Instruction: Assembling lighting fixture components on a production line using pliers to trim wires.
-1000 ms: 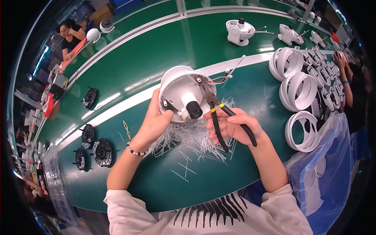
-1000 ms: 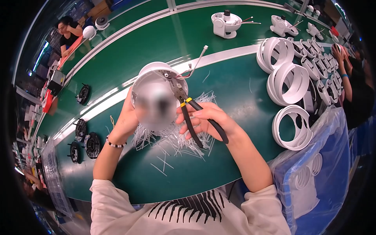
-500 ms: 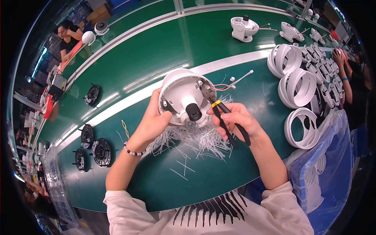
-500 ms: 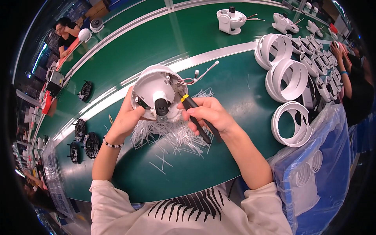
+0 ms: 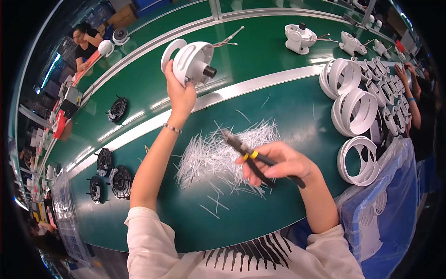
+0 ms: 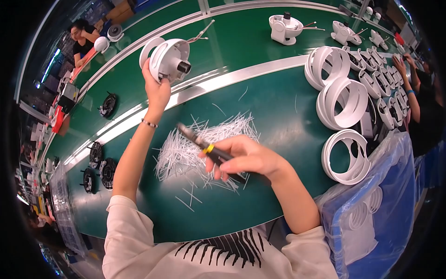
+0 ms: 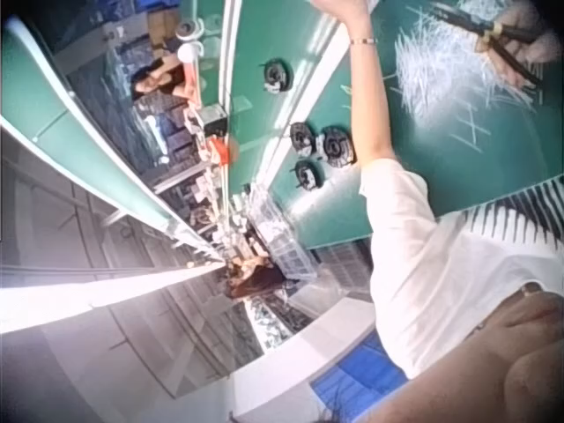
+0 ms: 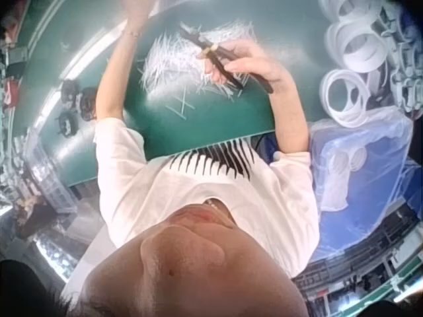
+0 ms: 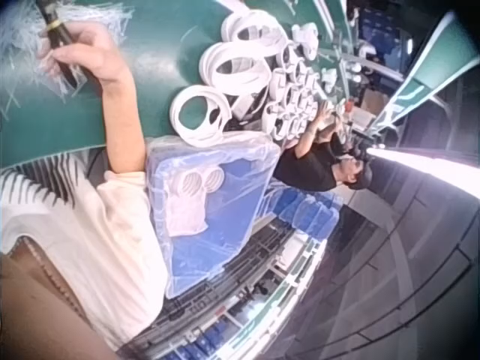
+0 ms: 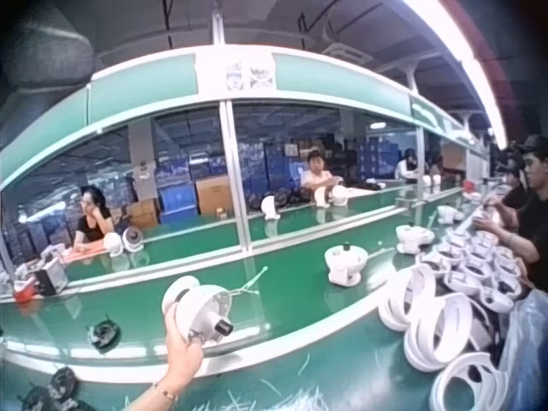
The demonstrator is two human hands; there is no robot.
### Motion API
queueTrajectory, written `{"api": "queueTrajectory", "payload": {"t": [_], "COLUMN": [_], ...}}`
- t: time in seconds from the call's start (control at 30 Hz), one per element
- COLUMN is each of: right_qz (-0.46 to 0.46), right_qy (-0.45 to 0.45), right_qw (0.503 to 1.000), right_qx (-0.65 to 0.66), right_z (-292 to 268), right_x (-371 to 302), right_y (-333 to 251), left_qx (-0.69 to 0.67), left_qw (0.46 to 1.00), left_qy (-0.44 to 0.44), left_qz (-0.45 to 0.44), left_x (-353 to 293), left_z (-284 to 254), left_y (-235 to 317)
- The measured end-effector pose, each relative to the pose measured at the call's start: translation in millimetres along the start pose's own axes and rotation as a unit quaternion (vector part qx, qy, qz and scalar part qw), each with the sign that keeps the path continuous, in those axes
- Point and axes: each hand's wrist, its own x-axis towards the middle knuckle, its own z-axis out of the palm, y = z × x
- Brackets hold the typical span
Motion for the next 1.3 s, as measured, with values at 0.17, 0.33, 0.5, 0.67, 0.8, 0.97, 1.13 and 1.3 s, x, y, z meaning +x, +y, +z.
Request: {"api": "queueTrajectory", "payload": {"t": [0.17, 0.33, 0.5, 0.67, 0.8, 0.97, 1.13, 1.3], "right_qz": [0.055, -0.054, -0.067, -0.132, -0.173, -0.313, -0.3, -0.28], "right_qy": [-0.048, -0.079, -0.045, -0.033, -0.029, -0.011, -0.025, -0.046], "right_qw": [0.995, 0.944, 0.921, 0.858, 0.713, 0.664, 0.658, 0.651], "right_qx": [-0.069, -0.315, -0.381, -0.495, -0.679, -0.679, -0.69, -0.704], "right_z": [2, -4, 8, 46, 52, 64, 77, 79], "right_x": [-10, 3, -1, 9, 26, 36, 41, 36], "right_y": [1, 8, 18, 52, 95, 101, 115, 121], "left_qx": [-0.53, -0.555, -0.51, -0.47, -0.46, -0.475, -0.472, -0.437], "left_qw": [0.696, 0.651, 0.679, 0.822, 0.79, 0.837, 0.874, 0.894], "left_qy": [-0.051, -0.113, -0.068, -0.066, -0.223, -0.143, -0.055, 0.08], "left_qz": [-0.482, -0.505, -0.523, -0.315, -0.339, -0.231, -0.105, 0.052], "left_x": [50, 61, 46, 32, 51, 20, -2, -20], "left_z": [35, 20, 16, -60, -153, -173, -192, -202], "left_y": [-28, -101, -38, 65, 144, 185, 215, 238]}}
